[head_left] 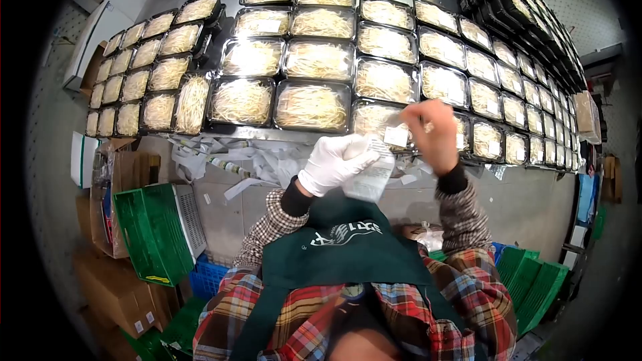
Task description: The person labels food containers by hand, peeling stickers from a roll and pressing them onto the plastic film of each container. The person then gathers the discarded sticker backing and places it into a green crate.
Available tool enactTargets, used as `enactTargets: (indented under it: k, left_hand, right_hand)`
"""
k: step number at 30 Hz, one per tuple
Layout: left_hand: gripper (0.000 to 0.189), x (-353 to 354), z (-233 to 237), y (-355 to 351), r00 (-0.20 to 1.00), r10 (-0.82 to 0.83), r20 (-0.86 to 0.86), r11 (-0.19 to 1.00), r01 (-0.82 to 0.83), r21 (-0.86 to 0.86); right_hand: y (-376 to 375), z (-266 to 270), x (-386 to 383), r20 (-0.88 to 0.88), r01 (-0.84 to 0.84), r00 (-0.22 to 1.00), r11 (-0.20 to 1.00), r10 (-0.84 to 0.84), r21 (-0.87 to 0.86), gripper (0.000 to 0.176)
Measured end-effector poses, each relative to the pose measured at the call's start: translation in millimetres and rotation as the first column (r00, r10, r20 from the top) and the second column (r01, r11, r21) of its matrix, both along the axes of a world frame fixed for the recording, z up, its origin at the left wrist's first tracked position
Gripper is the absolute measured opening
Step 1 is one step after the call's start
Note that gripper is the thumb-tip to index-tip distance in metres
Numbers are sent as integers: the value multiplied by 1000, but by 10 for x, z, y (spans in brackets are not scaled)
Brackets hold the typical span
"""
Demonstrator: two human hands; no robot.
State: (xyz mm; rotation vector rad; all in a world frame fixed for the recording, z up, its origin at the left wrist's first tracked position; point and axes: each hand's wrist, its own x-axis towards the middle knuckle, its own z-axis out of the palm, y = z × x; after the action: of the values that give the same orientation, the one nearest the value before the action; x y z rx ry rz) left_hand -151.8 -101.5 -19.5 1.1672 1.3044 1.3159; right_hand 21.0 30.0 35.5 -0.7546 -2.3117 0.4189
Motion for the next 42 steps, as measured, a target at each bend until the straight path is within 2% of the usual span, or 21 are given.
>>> enactTargets:
  k: [1,2,3,6,7,9,13,14,16,18,20,22,27,28,30,31,32,34,36,40,42]
  left_hand:
    - [20,-88,47,22,997,-76,-3,990,76,-116]
    - [18,-176,88,34,988,-151,7,961,149,-231]
    - [17,-246,-19,41,988,-139,-72,984,129,-119]
    - [18,-377,115,94,971,-190,147,982,189,16]
    - [22,-370,197,93,937,-160,310,986,167,3]
    - [24,-366,271,147,939,-17,342,999,34,-42]
    - [23,-343,112,298,941,183,286,983,-183,-27]
    - [22,-318,98,335,946,190,261,980,-199,6]
    - [21,-225,149,491,954,210,212,969,-232,85]
    - [15,-103,66,624,951,258,171,960,-272,66]
    - [11,-70,-12,707,951,305,-55,948,-297,117]
    - [12,-59,-83,751,930,357,-83,932,-350,95]
    - [15,88,111,974,919,305,250,952,-302,-50]
    - [14,7,-185,931,938,99,332,995,-94,-29]
    - [13,-171,16,895,999,-48,4,979,48,-197]
    - [13,-241,-43,860,985,-1,-175,1000,-4,-27]
    - [18,-293,-333,832,979,38,202,999,-30,-43]
    - [22,-580,-21,808,954,65,-294,959,22,283]
    - [30,-550,160,658,919,232,319,963,-264,58]
    - [27,-615,258,762,873,358,331,929,-369,-33]
    - [21,-516,167,922,902,381,203,920,-392,15]
  right_hand:
    - [296,-105,77,-69,49,996,992,-57,-121,6]
    - [662,-179,191,73,77,995,995,-73,-64,5]
    - [960,-294,275,228,82,971,995,-67,-57,12]
    - [1476,-932,167,380,82,925,984,-15,-161,26]
    - [1474,-1112,100,424,83,904,996,-61,-34,28]
    - [1385,-1329,-2,532,80,829,977,-175,197,28]
    - [1209,-1393,61,378,338,823,901,-423,272,36]
    - [1163,-1376,92,350,357,844,912,-407,202,32]
    - [880,-909,-17,107,147,988,891,-112,-430,27]
    - [540,-410,-158,-308,-307,948,484,80,-819,22]
    - [368,-187,-221,-201,-237,971,663,131,-710,17]
    - [342,-123,-258,-161,-92,987,866,13,-491,7]
    - [716,-175,-240,-175,-77,985,920,10,-383,3]
    - [935,-266,-216,-175,-26,983,917,-48,-398,5]
    - [1561,-428,-178,-184,24,961,728,-205,-686,14]
    - [1950,-683,-117,-18,170,974,783,-226,-599,20]
    - [2246,-998,-102,144,297,955,825,-260,-481,26]
    - [2486,-1486,-212,190,397,914,885,-358,-242,37]
    - [2334,-1578,-414,419,528,783,847,-460,-57,41]
    - [2155,-1672,-394,234,578,742,776,-629,252,45]
    - [2042,-1568,-348,188,547,816,835,-546,55,36]
